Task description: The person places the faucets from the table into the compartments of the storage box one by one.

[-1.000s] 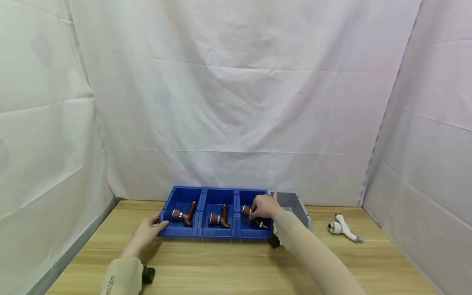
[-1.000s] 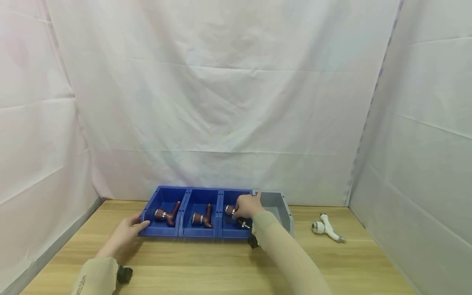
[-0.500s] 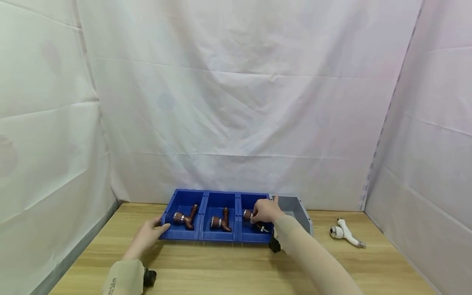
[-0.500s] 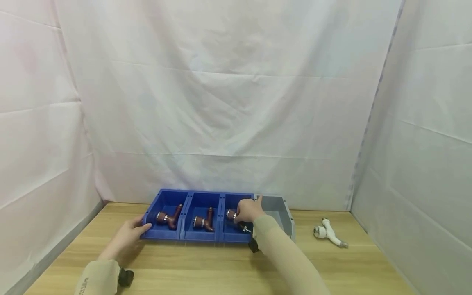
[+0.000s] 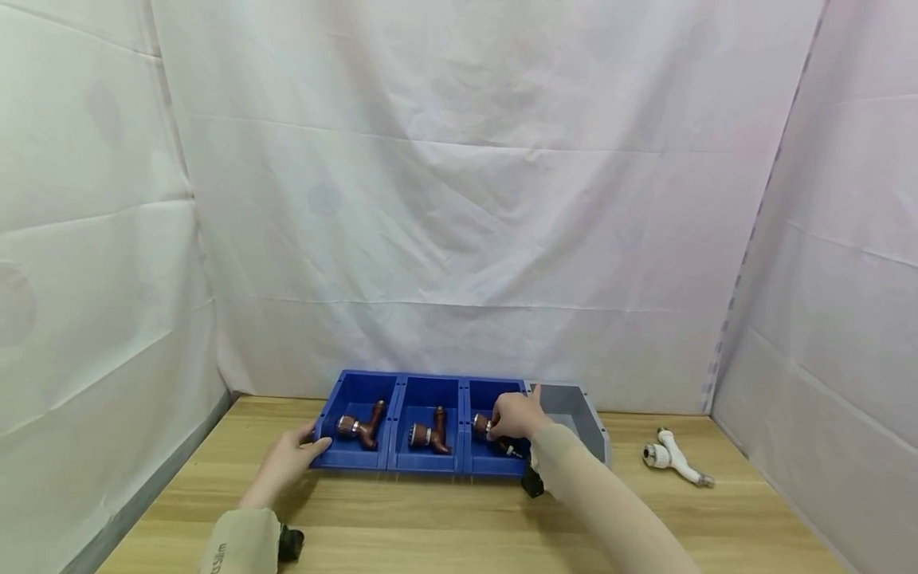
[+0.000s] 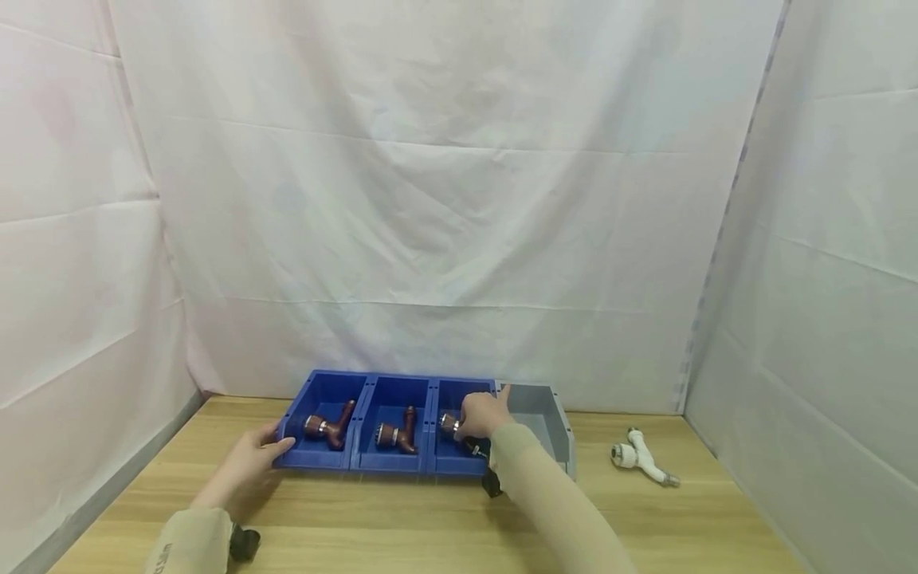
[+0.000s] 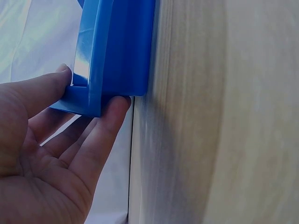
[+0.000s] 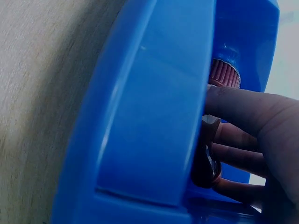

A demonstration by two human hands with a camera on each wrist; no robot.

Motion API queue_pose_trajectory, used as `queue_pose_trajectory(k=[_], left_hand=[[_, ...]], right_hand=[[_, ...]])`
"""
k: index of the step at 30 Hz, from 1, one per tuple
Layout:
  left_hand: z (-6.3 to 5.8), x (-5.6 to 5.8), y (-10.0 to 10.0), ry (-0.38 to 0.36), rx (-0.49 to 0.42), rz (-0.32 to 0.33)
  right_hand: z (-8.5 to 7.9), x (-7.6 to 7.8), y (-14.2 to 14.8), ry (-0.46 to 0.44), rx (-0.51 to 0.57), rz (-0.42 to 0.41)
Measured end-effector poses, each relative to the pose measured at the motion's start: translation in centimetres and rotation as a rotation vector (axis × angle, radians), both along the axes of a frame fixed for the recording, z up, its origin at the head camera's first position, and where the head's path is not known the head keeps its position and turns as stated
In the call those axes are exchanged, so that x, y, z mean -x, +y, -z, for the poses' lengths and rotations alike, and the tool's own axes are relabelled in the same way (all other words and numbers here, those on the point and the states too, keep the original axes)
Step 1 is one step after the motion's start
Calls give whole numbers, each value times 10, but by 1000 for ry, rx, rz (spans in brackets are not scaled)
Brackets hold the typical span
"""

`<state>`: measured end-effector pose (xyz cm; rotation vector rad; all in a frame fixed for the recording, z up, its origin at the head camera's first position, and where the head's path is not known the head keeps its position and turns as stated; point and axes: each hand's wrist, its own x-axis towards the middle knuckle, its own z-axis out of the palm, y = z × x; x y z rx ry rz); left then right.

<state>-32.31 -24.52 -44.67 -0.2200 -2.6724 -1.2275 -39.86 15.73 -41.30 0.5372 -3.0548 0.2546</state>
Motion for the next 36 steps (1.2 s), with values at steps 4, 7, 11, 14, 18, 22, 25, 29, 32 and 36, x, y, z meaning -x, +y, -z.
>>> queue_pose_trajectory(k=[4, 7, 11, 14, 18, 22, 25, 29, 32, 36], left_hand=[[-1, 0, -1, -12, -3, 0], [-2, 2, -1, -16, 0, 0], [-5, 5, -2, -12, 3, 3], [-7, 6, -3, -7, 1, 7], [-9, 7, -2, 1, 12, 8], [-8, 8, -2, 2, 18, 10], [-7, 8, -3, -1, 11, 13], [-3, 5, -5, 1, 6, 6], [-1, 3, -5, -4, 2, 4], [1, 2, -4, -34, -19, 3]], right_hand=[[1, 1, -1, -5, -8, 7], [0, 1, -2, -8, -2, 8], [-3, 2, -3, -6, 10, 8], [-4, 3, -3, -3, 11, 11], [-3, 4, -3, -5, 3, 18], [-1, 5, -2, -5, 0, 22], [1, 5, -3, 0, -1, 15], [3, 3, -5, 9, -1, -3], [5, 0, -5, 6, -3, -8], [4, -1, -6, 6, -5, -9]])
